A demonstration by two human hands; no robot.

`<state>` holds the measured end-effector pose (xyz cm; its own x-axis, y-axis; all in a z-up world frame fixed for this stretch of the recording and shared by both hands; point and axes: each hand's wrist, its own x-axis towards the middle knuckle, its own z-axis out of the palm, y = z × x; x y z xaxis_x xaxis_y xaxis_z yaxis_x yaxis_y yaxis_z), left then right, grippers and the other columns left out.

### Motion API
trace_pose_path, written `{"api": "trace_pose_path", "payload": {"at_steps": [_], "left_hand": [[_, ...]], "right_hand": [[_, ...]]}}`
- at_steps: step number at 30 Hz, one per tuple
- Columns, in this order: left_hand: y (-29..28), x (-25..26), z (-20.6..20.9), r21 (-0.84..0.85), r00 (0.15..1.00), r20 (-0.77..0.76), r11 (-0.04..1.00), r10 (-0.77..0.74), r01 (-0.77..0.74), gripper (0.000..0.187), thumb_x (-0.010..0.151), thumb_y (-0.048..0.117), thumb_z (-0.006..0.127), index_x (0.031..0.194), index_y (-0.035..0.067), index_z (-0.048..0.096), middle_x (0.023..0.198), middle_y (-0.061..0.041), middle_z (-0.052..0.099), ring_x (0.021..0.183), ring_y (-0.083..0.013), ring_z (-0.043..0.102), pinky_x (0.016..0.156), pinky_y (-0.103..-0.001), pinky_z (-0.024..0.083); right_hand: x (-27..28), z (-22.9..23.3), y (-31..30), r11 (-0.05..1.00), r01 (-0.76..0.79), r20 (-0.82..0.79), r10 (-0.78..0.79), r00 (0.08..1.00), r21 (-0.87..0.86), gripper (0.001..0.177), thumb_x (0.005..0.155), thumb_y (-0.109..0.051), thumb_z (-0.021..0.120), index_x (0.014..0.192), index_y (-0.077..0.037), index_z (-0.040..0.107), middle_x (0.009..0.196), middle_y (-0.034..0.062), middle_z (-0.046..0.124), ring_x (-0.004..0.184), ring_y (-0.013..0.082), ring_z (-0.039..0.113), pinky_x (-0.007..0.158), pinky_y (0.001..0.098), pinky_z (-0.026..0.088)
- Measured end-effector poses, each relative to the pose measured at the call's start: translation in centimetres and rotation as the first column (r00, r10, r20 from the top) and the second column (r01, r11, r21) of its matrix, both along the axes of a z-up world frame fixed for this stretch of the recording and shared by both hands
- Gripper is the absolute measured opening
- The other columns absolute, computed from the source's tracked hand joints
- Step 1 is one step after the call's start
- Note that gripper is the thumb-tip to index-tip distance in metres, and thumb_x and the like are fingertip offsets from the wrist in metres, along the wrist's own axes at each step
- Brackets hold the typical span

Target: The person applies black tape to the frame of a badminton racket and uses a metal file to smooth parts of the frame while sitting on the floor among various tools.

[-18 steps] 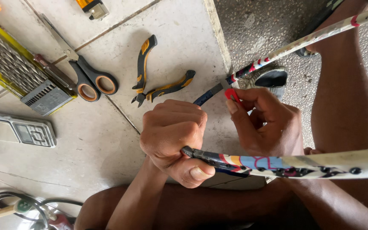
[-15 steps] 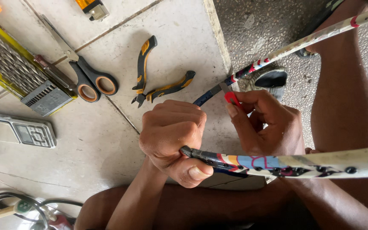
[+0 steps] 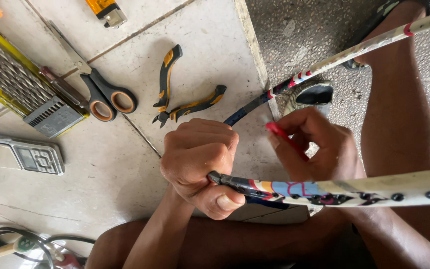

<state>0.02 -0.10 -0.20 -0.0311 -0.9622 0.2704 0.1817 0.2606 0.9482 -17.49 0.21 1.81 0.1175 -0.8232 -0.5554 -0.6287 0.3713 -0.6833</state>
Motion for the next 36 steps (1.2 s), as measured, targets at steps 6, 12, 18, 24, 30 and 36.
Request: {"api": "trace_pose_path", "payload": {"at_steps": [6,12,18,24,30,36], "left_hand": [[-0.2,0.1,0.0,-0.01,0.999,-0.033,1.0,0.001,-0.002,0.059,0.103,0.039,0.05,0.059,0.007,0.026,0.053,-0.003,0.018,0.043,-0.0171,0.016,0.044,-0.033,0.014],[-0.4,0.1,0.2,-0.044,0.999,-0.024,0.998,0.041,-0.042,0.055,0.103,0.035,0.049,0.061,0.009,0.024,0.053,-0.003,0.019,0.042,-0.0175,0.018,0.043,-0.033,0.014],[0.0,0.5,-0.1,-0.018,1.0,0.006,1.0,0.007,-0.007,0.049,0.1,0.031,0.05,0.063,0.009,0.026,0.054,-0.003,0.02,0.045,-0.0184,0.015,0.046,-0.033,0.013],[-0.3,0.7,0.8,-0.017,1.0,0.021,1.0,-0.005,0.005,0.048,0.101,0.03,0.047,0.063,0.009,0.026,0.054,-0.004,0.022,0.044,-0.0212,0.017,0.047,-0.036,0.015],[0.5,3.3,2.1,0.126,0.991,0.126,0.99,0.04,-0.056,0.052,0.104,0.038,0.046,0.061,0.013,0.031,0.055,0.002,0.02,0.044,-0.0132,0.019,0.045,-0.033,0.014],[-1.7,7.0,8.4,-0.029,0.965,0.252,0.998,0.067,-0.061,0.047,0.101,0.028,0.056,0.063,0.01,0.035,0.058,-0.003,0.022,0.054,-0.0144,0.02,0.049,-0.031,0.021]], "right_hand": [[-1.0,-1.9,1.1,0.862,-0.498,0.038,0.503,0.863,-0.096,0.008,0.092,-0.021,0.07,0.094,-0.02,0.062,0.07,-0.0063,0.064,0.054,0.0092,0.059,0.048,0.0308,0.042],[1.9,-0.8,2.4,0.758,-0.508,-0.144,0.496,0.856,-0.408,0.011,0.092,-0.025,0.061,0.094,-0.016,0.056,0.078,-0.0007,0.058,0.044,0.0247,0.051,0.036,0.0404,0.033],[2.5,-2.8,5.6,0.804,-0.496,-0.05,0.509,0.859,-0.328,0.011,0.085,-0.016,0.06,0.096,-0.014,0.063,0.093,0.0087,0.062,0.074,0.0315,0.062,0.053,0.0445,0.046],[1.5,2.1,1.4,0.199,-0.857,-0.606,0.632,0.483,-0.475,0.025,0.099,-0.011,0.044,0.109,-0.013,0.067,0.086,0.0062,0.059,0.074,0.0232,0.057,0.055,0.0352,0.043],[-3.7,8.3,-3.4,0.733,-0.53,-0.328,0.421,0.846,-0.427,0.013,0.09,-0.017,0.071,0.099,-0.009,0.075,0.096,-0.0011,0.075,0.091,0.0142,0.07,0.089,0.0272,0.051],[-12.2,10.5,-6.4,-0.167,-0.984,-0.944,-0.31,0.115,-0.065,0.044,0.123,-0.007,0.077,0.159,-0.011,0.053,0.076,0.008,0.046,0.05,0.0166,0.025,0.05,0.0274,0.031]]}}
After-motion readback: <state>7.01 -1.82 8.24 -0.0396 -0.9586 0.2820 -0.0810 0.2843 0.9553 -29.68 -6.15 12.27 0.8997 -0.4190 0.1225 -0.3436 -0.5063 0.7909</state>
